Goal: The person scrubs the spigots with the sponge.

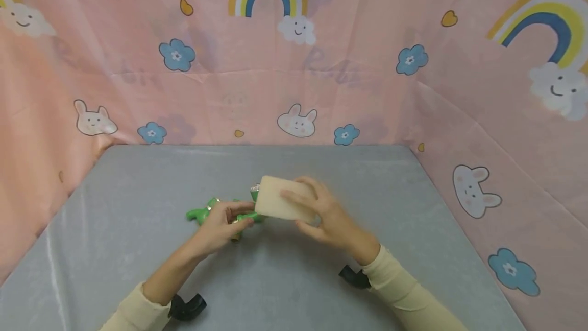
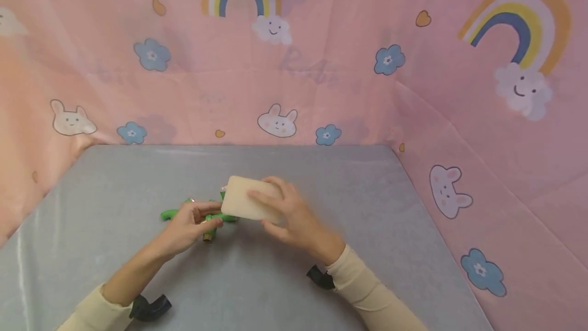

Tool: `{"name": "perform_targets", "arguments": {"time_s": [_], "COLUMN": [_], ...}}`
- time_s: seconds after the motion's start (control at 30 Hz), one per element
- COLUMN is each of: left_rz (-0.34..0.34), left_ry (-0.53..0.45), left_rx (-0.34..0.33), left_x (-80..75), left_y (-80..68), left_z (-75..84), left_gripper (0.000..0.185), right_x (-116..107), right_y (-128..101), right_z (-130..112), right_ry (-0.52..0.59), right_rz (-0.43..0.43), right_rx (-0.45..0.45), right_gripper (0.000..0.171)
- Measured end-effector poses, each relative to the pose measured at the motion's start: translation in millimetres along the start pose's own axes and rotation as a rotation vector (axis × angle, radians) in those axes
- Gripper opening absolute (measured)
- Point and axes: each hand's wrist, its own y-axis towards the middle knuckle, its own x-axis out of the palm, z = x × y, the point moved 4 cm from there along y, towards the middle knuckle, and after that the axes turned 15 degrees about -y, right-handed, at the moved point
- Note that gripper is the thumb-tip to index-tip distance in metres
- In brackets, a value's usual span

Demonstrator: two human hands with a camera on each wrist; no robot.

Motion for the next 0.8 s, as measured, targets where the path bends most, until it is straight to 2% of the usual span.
{"name": "perform_targets", "arguments": {"time_s": [0.13, 0.3, 0.43, 0.57, 0.67, 0.8], "left_rz": [-0.029, 0.047, 0.108, 0.144, 0.152, 0.113], "left_ry": [-0.076, -0.104, -0.088, -0.062, -0.029, 0.058], "left_rx": [0.019, -0.01, -0.067, -0.118, -0.118, -0.077], "left_x": [4.1, -3.8, -9.4, -10.0, -8.0, -1.5], "left_y": [-1.4, -2.7, -3.0, -2.2, -1.4, -0.7], "left_z": [4.6, 5.4, 0.9, -3.1, -3.8, -2.6], "left_gripper": [0.033, 0.032, 0.029, 0.027, 0.024, 0.02], "right_x": [7, 5, 1, -1, 1, 10], "right_y": [-1, -2, -3, -2, -1, -1], "right_z": [-4, 9, 15, 12, 4, -8], "right_ry": [-0.057, -0.045, -0.052, -0.051, -0.074, -0.165], "right_rz": [-0.018, -0.02, 0.024, 0.08, 0.1, 0.029], "right_rx": [0.002, 0.078, 0.089, 0.047, -0.01, -0.083], "right_gripper": [0.063, 0.061, 0.061, 0.062, 0.064, 0.066]}}
